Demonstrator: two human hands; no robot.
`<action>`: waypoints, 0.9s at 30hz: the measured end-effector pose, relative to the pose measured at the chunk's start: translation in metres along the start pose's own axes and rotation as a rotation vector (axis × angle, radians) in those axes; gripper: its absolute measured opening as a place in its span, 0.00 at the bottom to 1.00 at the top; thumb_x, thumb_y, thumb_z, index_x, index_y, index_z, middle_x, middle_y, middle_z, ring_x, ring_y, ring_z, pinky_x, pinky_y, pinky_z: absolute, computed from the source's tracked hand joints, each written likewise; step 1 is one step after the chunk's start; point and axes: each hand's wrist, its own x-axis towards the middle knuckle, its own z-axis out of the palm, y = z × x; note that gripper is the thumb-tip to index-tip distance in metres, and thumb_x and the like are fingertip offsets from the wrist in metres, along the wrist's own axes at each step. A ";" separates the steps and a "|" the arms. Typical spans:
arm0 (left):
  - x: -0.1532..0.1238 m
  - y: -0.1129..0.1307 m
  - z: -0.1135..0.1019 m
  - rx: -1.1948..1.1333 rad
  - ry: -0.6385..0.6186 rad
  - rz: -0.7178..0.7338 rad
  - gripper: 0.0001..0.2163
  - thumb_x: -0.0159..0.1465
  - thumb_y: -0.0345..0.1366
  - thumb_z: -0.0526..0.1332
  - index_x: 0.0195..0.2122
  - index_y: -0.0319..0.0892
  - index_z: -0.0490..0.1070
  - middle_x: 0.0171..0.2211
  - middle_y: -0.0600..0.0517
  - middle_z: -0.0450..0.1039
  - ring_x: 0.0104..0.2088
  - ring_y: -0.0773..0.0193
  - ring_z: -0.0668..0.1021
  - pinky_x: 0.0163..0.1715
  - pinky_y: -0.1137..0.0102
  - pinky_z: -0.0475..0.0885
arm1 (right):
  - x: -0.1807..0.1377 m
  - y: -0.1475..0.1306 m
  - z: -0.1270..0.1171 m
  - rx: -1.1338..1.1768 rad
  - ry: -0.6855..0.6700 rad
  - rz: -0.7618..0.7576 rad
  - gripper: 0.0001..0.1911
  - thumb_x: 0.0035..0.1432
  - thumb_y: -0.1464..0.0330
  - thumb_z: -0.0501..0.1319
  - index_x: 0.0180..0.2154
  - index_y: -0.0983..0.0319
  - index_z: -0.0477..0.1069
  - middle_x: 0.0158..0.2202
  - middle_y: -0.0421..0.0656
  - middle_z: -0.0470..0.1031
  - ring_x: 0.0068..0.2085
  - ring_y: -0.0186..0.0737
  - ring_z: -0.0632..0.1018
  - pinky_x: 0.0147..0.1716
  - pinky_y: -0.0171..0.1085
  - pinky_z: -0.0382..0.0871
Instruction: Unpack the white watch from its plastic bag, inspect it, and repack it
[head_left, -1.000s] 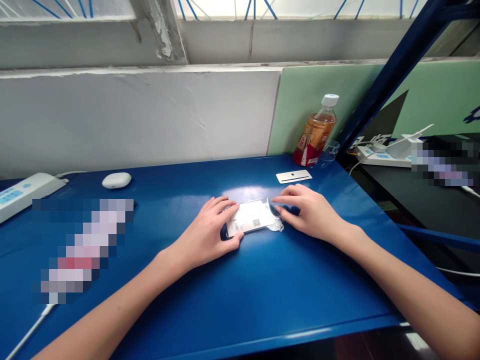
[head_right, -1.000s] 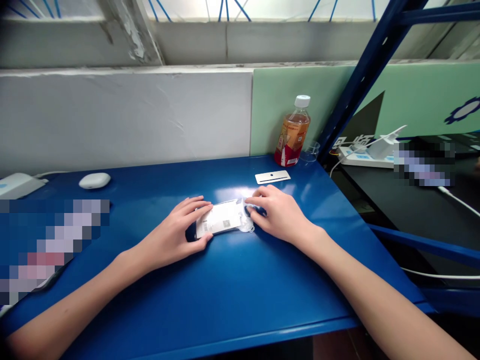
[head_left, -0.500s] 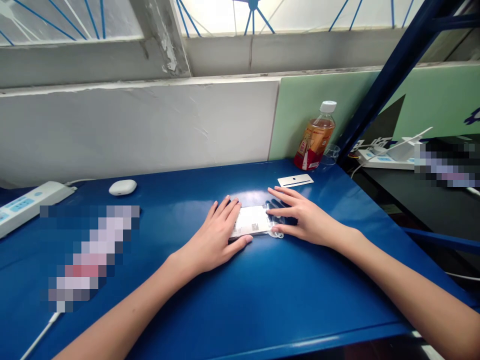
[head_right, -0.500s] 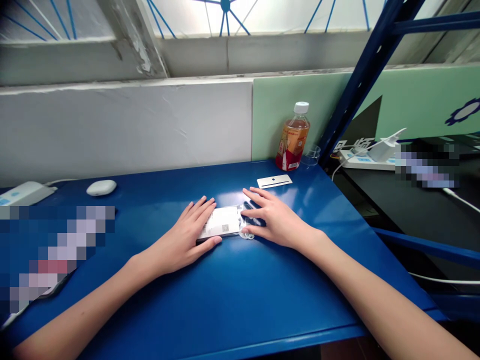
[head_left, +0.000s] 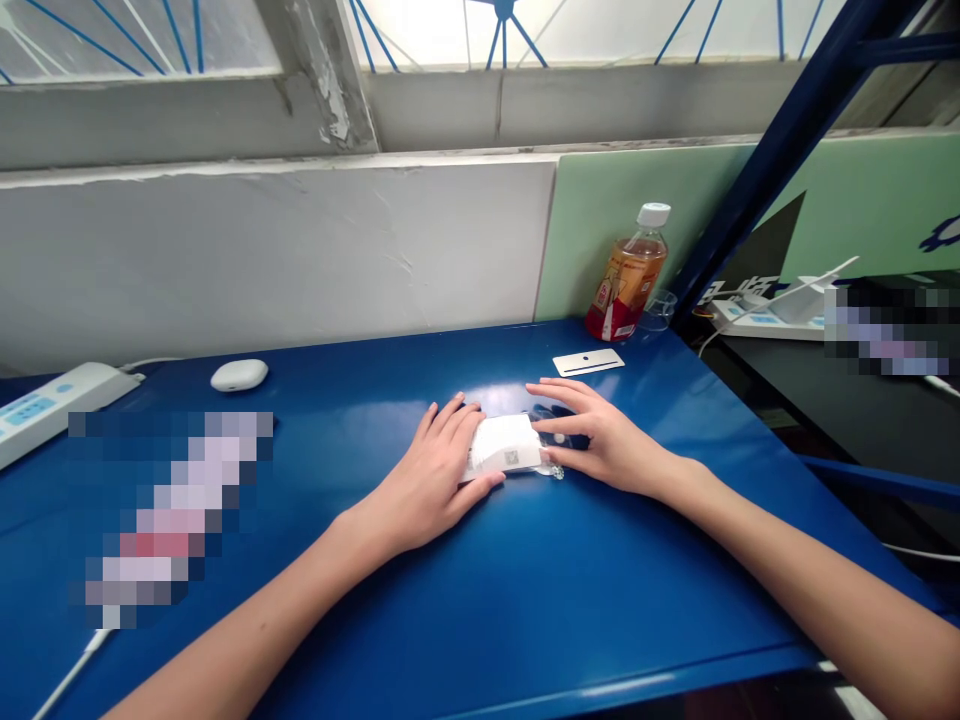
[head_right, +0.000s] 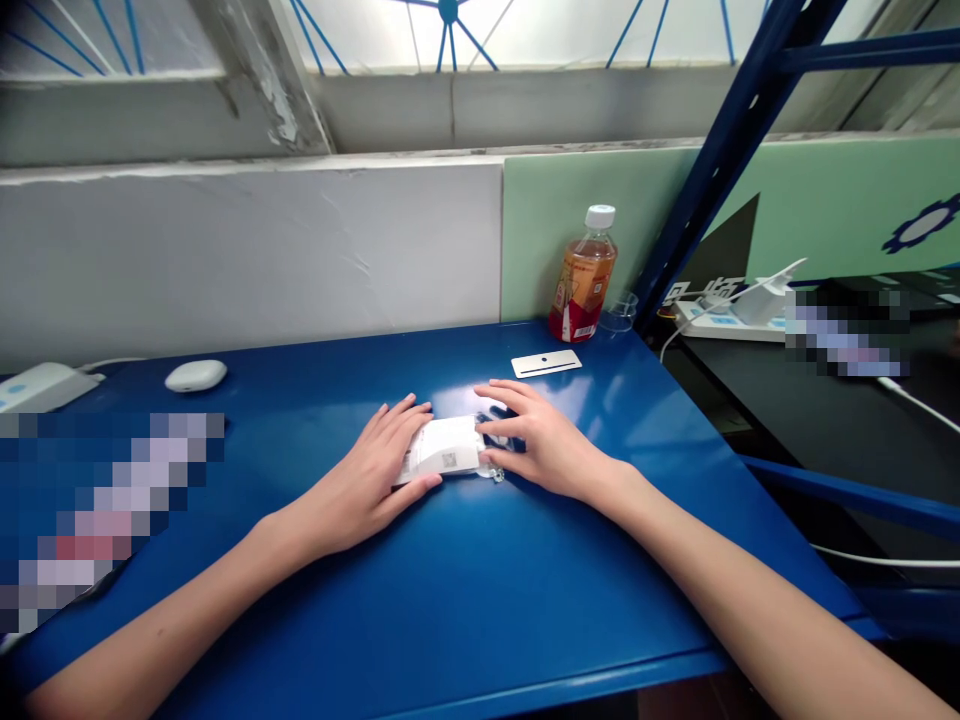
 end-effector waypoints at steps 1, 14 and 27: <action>0.000 0.000 0.000 -0.007 0.006 -0.003 0.28 0.71 0.50 0.53 0.65 0.38 0.55 0.68 0.36 0.57 0.71 0.44 0.52 0.67 0.44 0.49 | 0.001 0.000 -0.002 -0.002 -0.001 -0.008 0.12 0.60 0.66 0.67 0.46 0.59 0.80 0.62 0.53 0.70 0.66 0.56 0.65 0.60 0.60 0.65; 0.000 -0.008 -0.005 -0.032 0.008 -0.013 0.24 0.70 0.50 0.54 0.62 0.41 0.57 0.65 0.38 0.61 0.70 0.43 0.53 0.67 0.44 0.52 | 0.000 0.009 -0.047 -0.060 -0.166 0.020 0.10 0.61 0.62 0.65 0.42 0.56 0.81 0.55 0.48 0.74 0.57 0.53 0.74 0.57 0.54 0.70; -0.001 -0.008 0.001 -0.004 0.007 -0.012 0.35 0.68 0.56 0.55 0.67 0.36 0.53 0.68 0.36 0.55 0.71 0.44 0.51 0.67 0.46 0.51 | 0.000 -0.001 -0.016 -0.064 -0.130 0.013 0.18 0.60 0.63 0.66 0.51 0.58 0.76 0.59 0.53 0.70 0.59 0.55 0.72 0.55 0.54 0.71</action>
